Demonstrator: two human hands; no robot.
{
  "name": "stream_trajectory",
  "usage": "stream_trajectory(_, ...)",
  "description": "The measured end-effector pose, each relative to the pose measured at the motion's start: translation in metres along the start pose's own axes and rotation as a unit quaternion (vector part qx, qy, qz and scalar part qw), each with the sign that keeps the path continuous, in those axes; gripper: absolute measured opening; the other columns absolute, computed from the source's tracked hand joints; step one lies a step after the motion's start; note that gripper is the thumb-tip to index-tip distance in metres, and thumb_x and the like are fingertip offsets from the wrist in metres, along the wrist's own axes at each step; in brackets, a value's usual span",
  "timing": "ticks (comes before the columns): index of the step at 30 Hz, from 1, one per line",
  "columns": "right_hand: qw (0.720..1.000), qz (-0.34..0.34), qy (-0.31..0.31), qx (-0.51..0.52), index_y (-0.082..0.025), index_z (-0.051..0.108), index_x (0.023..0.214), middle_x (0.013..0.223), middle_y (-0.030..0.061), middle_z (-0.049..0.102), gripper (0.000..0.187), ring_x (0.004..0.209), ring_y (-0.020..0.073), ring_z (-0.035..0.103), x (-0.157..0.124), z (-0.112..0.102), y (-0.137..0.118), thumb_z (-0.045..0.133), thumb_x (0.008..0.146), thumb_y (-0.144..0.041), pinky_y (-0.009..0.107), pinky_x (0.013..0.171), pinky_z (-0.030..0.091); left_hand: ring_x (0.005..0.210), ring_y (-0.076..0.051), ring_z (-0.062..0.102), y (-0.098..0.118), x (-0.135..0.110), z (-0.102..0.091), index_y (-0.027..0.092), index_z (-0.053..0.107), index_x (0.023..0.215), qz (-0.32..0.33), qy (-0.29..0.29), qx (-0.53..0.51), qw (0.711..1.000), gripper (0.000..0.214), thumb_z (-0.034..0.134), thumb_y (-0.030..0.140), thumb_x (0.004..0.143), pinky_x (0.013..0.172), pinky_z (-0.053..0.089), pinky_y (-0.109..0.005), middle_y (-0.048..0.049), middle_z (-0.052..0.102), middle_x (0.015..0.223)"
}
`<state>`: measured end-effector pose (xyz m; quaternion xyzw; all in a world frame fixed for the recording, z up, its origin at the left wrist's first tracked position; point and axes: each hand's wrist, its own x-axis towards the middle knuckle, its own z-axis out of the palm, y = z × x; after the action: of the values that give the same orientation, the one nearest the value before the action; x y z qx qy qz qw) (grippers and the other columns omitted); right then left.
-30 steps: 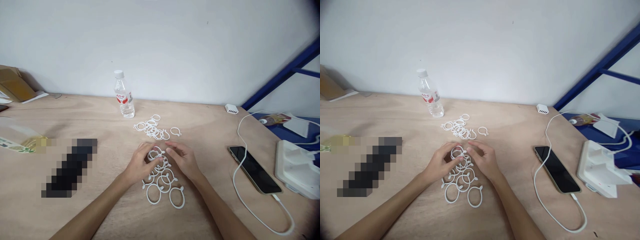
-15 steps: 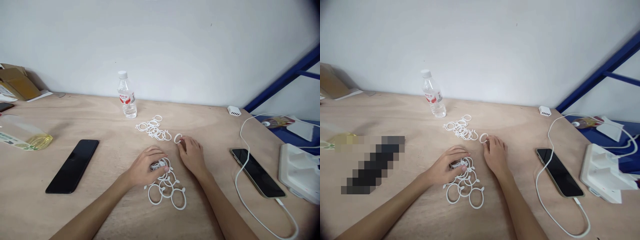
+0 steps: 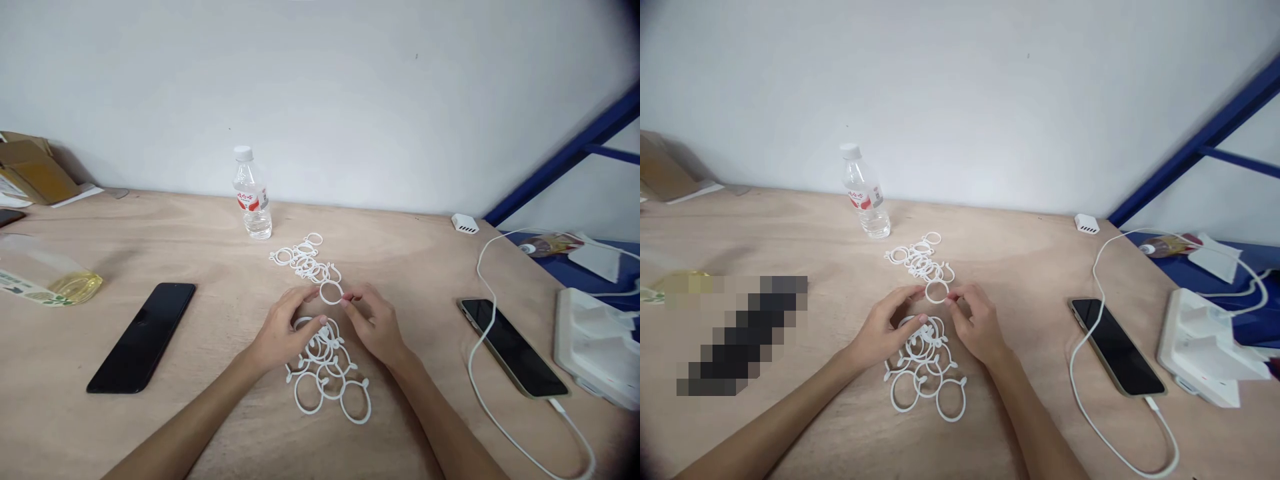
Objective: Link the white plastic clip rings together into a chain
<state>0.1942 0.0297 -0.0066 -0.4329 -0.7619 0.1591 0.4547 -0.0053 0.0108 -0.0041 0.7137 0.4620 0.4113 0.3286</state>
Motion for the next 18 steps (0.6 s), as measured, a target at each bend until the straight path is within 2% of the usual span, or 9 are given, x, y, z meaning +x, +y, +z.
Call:
stream_trajectory(4, 0.997, -0.011, -0.05, 0.056, -0.022, 0.057, 0.086, 0.081, 0.0021, 0.061, 0.005, 0.08, 0.0165, 0.059, -0.002, 0.005, -0.015, 0.054, 0.088, -0.019, 0.03, 0.073, 0.049, 0.115, -0.025, 0.056, -0.002, -0.001, 0.001, 0.019, 0.046, 0.133, -0.028, 0.001, -0.04, 0.999, 0.062, 0.068, 0.037, 0.078, 0.096, 0.047, -0.038, -0.0124, 0.056, 0.131)
stream_trajectory(7, 0.995, 0.014, -0.068, 0.075, -0.022, 0.059, 0.091, 0.083, 0.0026, 0.063, 0.005, 0.08, 0.0165, 0.06, -0.004, 0.007, -0.016, 0.055, 0.088, -0.022, 0.03, 0.073, 0.05, 0.116, -0.025, 0.056, 0.0, 0.0, -0.001, 0.018, 0.055, 0.125, -0.014, -0.003, -0.057, 0.998, 0.05, 0.067, 0.035, 0.079, 0.098, 0.045, -0.038, -0.0117, 0.06, 0.126)
stream_trajectory(10, 0.989, 0.08, -0.079, 0.097, -0.022, 0.06, 0.103, 0.087, 0.004, 0.066, 0.018, 0.079, 0.0167, 0.061, -0.006, 0.009, -0.014, 0.058, 0.087, -0.029, 0.029, 0.07, 0.05, 0.105, -0.024, 0.061, 0.003, 0.001, -0.003, 0.017, 0.061, 0.115, -0.013, -0.008, -0.067, 0.998, 0.04, 0.066, 0.034, 0.08, 0.091, 0.049, -0.035, -0.0102, 0.066, 0.113)
stream_trajectory(13, 0.983, 0.102, -0.098, 0.116, -0.02, 0.065, 0.088, 0.078, 0.0029, 0.064, 0.014, 0.07, 0.015, 0.059, -0.006, 0.011, -0.015, 0.057, 0.087, -0.032, 0.027, 0.064, 0.049, 0.097, -0.022, 0.063, 0.004, 0.002, -0.004, 0.016, 0.061, 0.112, -0.039, -0.013, -0.074, 0.996, 0.038, 0.066, 0.035, 0.079, 0.083, 0.051, -0.032, -0.0088, 0.067, 0.104)
stream_trajectory(15, 0.983, 0.102, -0.091, 0.119, -0.019, 0.064, 0.076, 0.071, 0.0015, 0.06, 0.018, 0.065, 0.0136, 0.056, -0.006, 0.011, -0.017, 0.057, 0.087, -0.032, 0.026, 0.06, 0.046, 0.094, -0.022, 0.062, 0.004, 0.001, -0.004, 0.016, 0.061, 0.109, -0.059, -0.016, -0.081, 0.995, 0.037, 0.066, 0.036, 0.079, 0.08, 0.051, -0.03, -0.0083, 0.067, 0.1)
stream_trajectory(18, 0.984, 0.102, -0.08, 0.125, -0.019, 0.063, 0.074, 0.069, 0.0007, 0.058, 0.018, 0.064, 0.0131, 0.055, -0.005, 0.013, -0.019, 0.057, 0.087, -0.031, 0.025, 0.058, 0.045, 0.092, -0.021, 0.062, 0.004, 0.001, -0.003, 0.015, 0.061, 0.11, -0.072, -0.019, -0.099, 0.992, 0.039, 0.067, 0.037, 0.078, 0.078, 0.051, -0.03, -0.0081, 0.066, 0.1)
